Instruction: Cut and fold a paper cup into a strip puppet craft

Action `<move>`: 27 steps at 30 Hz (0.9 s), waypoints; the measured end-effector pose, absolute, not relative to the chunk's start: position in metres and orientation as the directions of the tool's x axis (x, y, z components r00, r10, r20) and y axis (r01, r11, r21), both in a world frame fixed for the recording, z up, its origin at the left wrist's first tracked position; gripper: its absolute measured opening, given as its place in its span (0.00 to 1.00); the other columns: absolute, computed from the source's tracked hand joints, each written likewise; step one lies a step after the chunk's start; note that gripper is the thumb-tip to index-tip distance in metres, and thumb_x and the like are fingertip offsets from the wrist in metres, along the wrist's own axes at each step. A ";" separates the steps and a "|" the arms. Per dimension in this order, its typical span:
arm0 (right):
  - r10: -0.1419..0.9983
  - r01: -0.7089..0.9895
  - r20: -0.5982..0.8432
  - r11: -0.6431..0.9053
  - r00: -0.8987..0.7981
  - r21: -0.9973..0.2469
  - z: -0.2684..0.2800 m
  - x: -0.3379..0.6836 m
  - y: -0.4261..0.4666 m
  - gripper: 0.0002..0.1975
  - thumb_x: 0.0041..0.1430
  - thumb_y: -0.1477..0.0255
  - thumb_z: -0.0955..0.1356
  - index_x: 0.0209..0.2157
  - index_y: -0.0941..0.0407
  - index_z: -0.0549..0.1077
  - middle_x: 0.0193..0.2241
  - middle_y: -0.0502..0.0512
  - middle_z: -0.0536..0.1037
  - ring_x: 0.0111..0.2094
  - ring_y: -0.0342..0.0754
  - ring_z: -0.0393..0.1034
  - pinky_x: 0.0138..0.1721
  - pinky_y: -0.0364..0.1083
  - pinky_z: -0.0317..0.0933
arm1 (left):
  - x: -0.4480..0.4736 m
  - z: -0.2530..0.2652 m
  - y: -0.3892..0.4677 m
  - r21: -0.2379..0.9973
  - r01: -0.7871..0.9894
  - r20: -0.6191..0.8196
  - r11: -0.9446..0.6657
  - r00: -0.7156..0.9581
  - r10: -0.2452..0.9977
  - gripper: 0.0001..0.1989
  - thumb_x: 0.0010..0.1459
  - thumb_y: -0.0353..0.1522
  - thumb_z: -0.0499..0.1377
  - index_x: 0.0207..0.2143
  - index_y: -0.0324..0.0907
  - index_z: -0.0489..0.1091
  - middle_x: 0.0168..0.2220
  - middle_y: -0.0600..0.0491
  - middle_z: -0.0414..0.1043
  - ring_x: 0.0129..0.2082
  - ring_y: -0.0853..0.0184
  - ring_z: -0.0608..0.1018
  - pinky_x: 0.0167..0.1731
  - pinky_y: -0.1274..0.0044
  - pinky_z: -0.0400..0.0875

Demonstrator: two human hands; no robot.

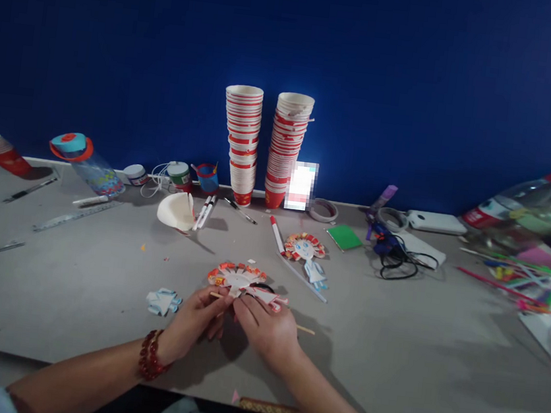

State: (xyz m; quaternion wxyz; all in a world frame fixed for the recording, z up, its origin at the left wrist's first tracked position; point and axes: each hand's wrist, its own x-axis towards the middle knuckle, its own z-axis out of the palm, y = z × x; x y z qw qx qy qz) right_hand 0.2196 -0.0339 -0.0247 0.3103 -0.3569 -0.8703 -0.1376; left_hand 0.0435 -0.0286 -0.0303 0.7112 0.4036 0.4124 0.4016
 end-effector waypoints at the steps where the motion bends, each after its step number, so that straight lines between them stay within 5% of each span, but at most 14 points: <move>1: 0.545 0.713 0.632 0.701 -0.551 0.018 -0.025 0.220 -0.034 0.15 0.67 0.80 0.59 0.38 0.56 0.76 0.33 0.52 0.83 0.33 0.43 0.76 0.33 0.40 0.65 | 0.043 -0.030 -0.029 0.907 -0.233 -0.261 0.350 0.340 0.904 0.17 0.54 0.46 0.63 0.29 0.40 0.68 0.21 0.58 0.73 0.09 0.79 0.60 0.14 0.82 0.63; 15: 0.550 0.727 0.628 0.686 -0.551 0.038 -0.034 0.219 -0.039 0.13 0.65 0.80 0.62 0.42 0.58 0.77 0.36 0.56 0.83 0.36 0.45 0.77 0.36 0.41 0.67 | 0.046 -0.027 -0.029 0.918 -0.161 -0.316 0.362 0.255 0.914 0.20 0.53 0.48 0.61 0.26 0.40 0.68 0.14 0.57 0.71 0.07 0.77 0.60 0.11 0.82 0.58; 27: 0.618 0.761 0.600 0.648 -0.508 -0.023 -0.030 0.220 -0.036 0.11 0.64 0.80 0.62 0.38 0.56 0.75 0.32 0.52 0.83 0.32 0.44 0.76 0.29 0.42 0.61 | 0.039 -0.024 -0.033 0.918 -0.195 -0.246 0.344 0.401 0.883 0.14 0.58 0.42 0.59 0.33 0.39 0.71 0.25 0.51 0.77 0.15 0.71 0.73 0.12 0.83 0.61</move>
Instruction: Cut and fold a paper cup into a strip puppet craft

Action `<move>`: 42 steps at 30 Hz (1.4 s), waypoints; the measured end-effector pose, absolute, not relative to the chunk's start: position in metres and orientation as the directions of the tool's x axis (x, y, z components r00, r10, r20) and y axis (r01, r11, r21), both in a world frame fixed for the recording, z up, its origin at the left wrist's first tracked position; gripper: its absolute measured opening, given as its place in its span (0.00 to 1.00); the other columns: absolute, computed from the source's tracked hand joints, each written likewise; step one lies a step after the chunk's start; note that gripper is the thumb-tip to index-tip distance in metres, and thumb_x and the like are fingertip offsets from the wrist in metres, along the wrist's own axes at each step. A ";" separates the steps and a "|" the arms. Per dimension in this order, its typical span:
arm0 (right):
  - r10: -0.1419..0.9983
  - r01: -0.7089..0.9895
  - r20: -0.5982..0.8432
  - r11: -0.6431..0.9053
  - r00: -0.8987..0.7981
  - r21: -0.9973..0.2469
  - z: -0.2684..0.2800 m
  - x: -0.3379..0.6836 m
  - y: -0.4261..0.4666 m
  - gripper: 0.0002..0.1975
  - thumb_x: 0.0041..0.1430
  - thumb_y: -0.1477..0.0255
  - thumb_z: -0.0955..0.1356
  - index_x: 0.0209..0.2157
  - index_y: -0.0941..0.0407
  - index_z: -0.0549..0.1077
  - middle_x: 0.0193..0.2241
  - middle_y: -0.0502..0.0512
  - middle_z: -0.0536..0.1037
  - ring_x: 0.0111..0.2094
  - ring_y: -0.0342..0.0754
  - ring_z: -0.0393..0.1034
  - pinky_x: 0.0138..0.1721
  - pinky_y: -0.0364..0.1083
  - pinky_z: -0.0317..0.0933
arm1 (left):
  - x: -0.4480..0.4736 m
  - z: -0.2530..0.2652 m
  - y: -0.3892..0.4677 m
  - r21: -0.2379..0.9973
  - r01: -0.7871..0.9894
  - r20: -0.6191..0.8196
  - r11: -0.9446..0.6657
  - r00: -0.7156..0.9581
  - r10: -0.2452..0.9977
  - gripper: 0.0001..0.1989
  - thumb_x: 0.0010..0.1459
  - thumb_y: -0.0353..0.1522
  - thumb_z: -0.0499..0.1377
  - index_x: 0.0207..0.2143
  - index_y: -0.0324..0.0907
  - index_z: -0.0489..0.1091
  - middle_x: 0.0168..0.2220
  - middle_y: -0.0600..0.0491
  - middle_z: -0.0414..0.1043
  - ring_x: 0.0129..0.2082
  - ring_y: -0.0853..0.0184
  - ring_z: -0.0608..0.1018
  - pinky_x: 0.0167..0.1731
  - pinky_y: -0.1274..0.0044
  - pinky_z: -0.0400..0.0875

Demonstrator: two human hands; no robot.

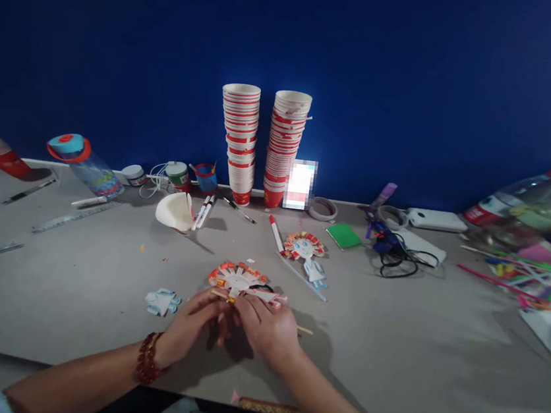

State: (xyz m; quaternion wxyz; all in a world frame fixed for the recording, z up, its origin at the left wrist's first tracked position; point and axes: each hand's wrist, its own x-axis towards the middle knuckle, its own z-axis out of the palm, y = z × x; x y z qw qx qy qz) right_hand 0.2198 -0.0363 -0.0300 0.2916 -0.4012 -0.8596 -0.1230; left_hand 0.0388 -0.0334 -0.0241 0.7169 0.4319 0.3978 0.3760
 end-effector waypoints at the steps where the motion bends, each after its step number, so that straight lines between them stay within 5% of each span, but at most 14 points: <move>1: 0.622 0.764 0.600 0.645 -0.502 -0.029 -0.029 0.220 -0.036 0.11 0.64 0.79 0.62 0.37 0.56 0.75 0.32 0.52 0.82 0.31 0.43 0.76 0.29 0.42 0.61 | 0.039 -0.023 -0.033 0.922 -0.199 -0.233 0.332 0.400 0.886 0.14 0.58 0.42 0.59 0.33 0.39 0.71 0.26 0.51 0.78 0.16 0.71 0.74 0.13 0.82 0.62; 10: 0.555 0.730 0.652 0.684 -0.517 -0.004 -0.022 0.222 -0.034 0.11 0.67 0.76 0.62 0.37 0.57 0.76 0.31 0.53 0.82 0.31 0.43 0.76 0.34 0.41 0.65 | 0.041 -0.028 -0.032 0.932 -0.211 -0.191 0.296 0.410 0.892 0.16 0.59 0.44 0.58 0.35 0.40 0.70 0.32 0.49 0.79 0.18 0.70 0.77 0.14 0.82 0.64; 30: 0.533 0.729 0.655 0.684 -0.536 0.040 -0.030 0.219 -0.039 0.15 0.65 0.80 0.61 0.38 0.55 0.78 0.33 0.53 0.83 0.34 0.44 0.76 0.36 0.40 0.68 | 0.042 -0.029 -0.034 0.920 -0.182 -0.281 0.347 0.308 0.909 0.15 0.55 0.43 0.62 0.27 0.40 0.67 0.19 0.55 0.74 0.12 0.73 0.71 0.16 0.82 0.61; 42: 0.540 0.739 0.640 0.671 -0.546 0.064 -0.024 0.224 -0.038 0.10 0.66 0.77 0.64 0.36 0.54 0.78 0.36 0.53 0.83 0.34 0.43 0.76 0.34 0.40 0.66 | 0.043 -0.024 -0.032 0.914 -0.268 -0.221 0.306 0.304 0.927 0.17 0.55 0.46 0.62 0.32 0.40 0.76 0.32 0.50 0.78 0.31 0.64 0.77 0.36 0.73 0.73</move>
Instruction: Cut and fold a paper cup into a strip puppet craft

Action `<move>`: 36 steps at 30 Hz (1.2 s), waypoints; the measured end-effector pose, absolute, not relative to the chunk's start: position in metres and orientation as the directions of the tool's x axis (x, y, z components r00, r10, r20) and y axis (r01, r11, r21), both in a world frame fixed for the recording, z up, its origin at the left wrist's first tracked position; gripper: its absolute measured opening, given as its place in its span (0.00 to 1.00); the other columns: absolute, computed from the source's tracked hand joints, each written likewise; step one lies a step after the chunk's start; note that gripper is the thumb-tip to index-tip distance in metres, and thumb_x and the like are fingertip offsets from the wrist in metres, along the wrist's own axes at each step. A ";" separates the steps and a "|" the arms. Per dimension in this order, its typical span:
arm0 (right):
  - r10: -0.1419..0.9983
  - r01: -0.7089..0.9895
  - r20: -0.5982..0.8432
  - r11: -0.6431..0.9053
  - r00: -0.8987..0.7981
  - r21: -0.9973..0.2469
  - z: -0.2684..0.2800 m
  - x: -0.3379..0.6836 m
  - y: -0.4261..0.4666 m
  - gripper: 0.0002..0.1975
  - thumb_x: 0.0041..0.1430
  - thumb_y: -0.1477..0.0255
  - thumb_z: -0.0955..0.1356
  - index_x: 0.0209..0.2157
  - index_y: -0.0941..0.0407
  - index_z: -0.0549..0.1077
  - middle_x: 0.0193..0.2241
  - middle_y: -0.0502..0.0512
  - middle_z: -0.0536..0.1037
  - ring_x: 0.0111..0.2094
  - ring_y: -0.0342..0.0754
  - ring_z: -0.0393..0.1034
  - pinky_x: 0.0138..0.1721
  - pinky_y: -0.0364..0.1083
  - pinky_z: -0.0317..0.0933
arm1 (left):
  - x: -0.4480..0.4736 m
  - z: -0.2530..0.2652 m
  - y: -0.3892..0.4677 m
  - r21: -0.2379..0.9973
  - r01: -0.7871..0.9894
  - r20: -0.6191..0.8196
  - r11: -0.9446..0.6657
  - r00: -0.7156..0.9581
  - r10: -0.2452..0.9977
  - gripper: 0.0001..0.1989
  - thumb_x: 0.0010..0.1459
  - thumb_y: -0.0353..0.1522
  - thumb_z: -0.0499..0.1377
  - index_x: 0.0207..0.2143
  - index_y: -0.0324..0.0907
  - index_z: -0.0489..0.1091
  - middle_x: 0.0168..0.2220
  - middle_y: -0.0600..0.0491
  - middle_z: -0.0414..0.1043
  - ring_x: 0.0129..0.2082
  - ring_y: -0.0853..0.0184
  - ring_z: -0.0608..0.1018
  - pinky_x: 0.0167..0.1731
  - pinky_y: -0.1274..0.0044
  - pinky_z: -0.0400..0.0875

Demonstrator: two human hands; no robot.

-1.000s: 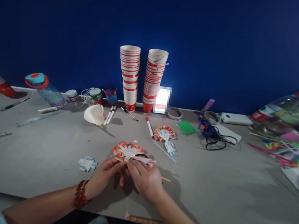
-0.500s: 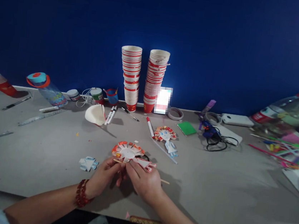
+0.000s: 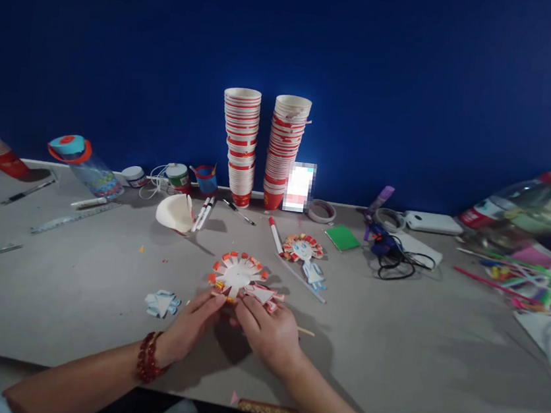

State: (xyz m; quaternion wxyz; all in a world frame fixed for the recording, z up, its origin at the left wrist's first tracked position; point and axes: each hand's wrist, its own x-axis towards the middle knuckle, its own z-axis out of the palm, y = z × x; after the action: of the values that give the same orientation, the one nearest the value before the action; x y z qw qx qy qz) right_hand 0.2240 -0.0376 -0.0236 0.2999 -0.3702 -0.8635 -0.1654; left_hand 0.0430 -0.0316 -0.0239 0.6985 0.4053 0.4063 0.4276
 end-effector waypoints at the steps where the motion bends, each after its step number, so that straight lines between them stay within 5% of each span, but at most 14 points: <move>1: 0.538 0.737 0.642 0.673 -0.546 0.063 -0.024 0.223 -0.038 0.10 0.66 0.76 0.64 0.35 0.55 0.77 0.35 0.53 0.83 0.33 0.43 0.76 0.34 0.40 0.66 | 0.043 -0.026 -0.031 0.902 -0.307 -0.213 0.305 0.298 0.930 0.17 0.56 0.46 0.61 0.33 0.40 0.75 0.34 0.49 0.79 0.34 0.63 0.78 0.39 0.72 0.73; 5: 0.515 0.743 0.664 0.663 -0.541 0.092 -0.024 0.221 -0.039 0.10 0.65 0.78 0.64 0.38 0.55 0.78 0.36 0.53 0.83 0.32 0.44 0.76 0.33 0.42 0.65 | 0.046 -0.028 -0.028 0.826 -0.457 -0.196 0.329 0.313 0.929 0.21 0.58 0.49 0.57 0.38 0.40 0.76 0.42 0.45 0.79 0.42 0.59 0.78 0.44 0.70 0.72; 11: 0.500 0.735 0.672 0.670 -0.546 0.099 -0.026 0.225 -0.041 0.11 0.61 0.80 0.67 0.43 0.55 0.78 0.38 0.55 0.83 0.36 0.47 0.76 0.39 0.44 0.66 | 0.044 -0.017 -0.021 0.768 -0.502 -0.304 0.398 0.260 0.916 0.24 0.58 0.50 0.56 0.39 0.39 0.76 0.41 0.43 0.80 0.41 0.58 0.79 0.37 0.71 0.75; 16: 0.661 0.815 0.549 0.575 -0.512 0.067 -0.023 0.230 -0.053 0.10 0.63 0.79 0.64 0.41 0.57 0.76 0.32 0.57 0.81 0.31 0.47 0.74 0.34 0.43 0.65 | 0.036 -0.015 -0.013 0.666 -0.502 -0.395 0.552 0.390 0.832 0.29 0.60 0.53 0.53 0.46 0.37 0.73 0.44 0.42 0.79 0.40 0.57 0.81 0.31 0.72 0.77; 20: 0.688 0.801 0.482 0.596 -0.543 0.052 -0.015 0.249 -0.069 0.14 0.68 0.78 0.58 0.37 0.57 0.75 0.26 0.55 0.80 0.26 0.46 0.73 0.29 0.42 0.63 | 0.026 -0.023 -0.005 0.527 -0.439 -0.553 0.728 0.472 0.686 0.32 0.61 0.54 0.50 0.42 0.33 0.73 0.36 0.40 0.80 0.35 0.58 0.83 0.29 0.71 0.78; 24: 0.817 0.856 0.404 0.499 -0.412 -0.136 -0.003 0.280 -0.076 0.17 0.71 0.69 0.57 0.34 0.54 0.74 0.23 0.52 0.78 0.22 0.44 0.73 0.26 0.41 0.63 | 0.021 -0.026 0.001 0.450 -0.433 -0.622 0.781 0.475 0.622 0.28 0.62 0.49 0.52 0.42 0.32 0.73 0.36 0.39 0.80 0.36 0.58 0.83 0.34 0.70 0.78; 29: 0.940 0.820 0.300 0.298 -0.163 -0.489 0.004 0.305 -0.052 0.14 0.66 0.60 0.63 0.35 0.53 0.74 0.24 0.50 0.79 0.18 0.43 0.70 0.20 0.40 0.62 | 0.027 -0.021 0.001 0.518 -0.435 -0.602 0.736 0.426 0.675 0.15 0.60 0.39 0.60 0.39 0.34 0.73 0.34 0.44 0.80 0.31 0.63 0.82 0.32 0.73 0.78; 33: 0.979 0.530 0.195 0.199 -0.064 -0.825 -0.005 0.295 -0.011 0.14 0.58 0.60 0.69 0.37 0.56 0.74 0.28 0.53 0.80 0.28 0.48 0.76 0.24 0.41 0.66 | 0.033 -0.018 0.000 0.586 -0.448 -0.566 0.675 0.369 0.737 0.12 0.58 0.37 0.62 0.37 0.35 0.73 0.32 0.46 0.80 0.28 0.62 0.82 0.29 0.72 0.77; 36: 0.981 0.229 -0.166 -0.139 -0.103 -0.963 -0.012 0.275 0.022 0.16 0.54 0.61 0.71 0.40 0.56 0.70 0.29 0.52 0.81 0.15 0.38 0.63 0.13 0.37 0.50 | 0.038 -0.017 -0.001 0.656 -0.436 -0.501 0.615 0.358 0.788 0.12 0.54 0.35 0.65 0.36 0.35 0.72 0.29 0.47 0.78 0.26 0.62 0.81 0.25 0.74 0.75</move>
State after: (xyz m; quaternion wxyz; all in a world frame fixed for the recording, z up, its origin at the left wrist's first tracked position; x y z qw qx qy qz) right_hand 0.2751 0.0215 -0.0116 0.3700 -0.5583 -0.5418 0.5078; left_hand 0.0380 -0.0009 -0.0173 0.7965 0.2111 0.4163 0.3843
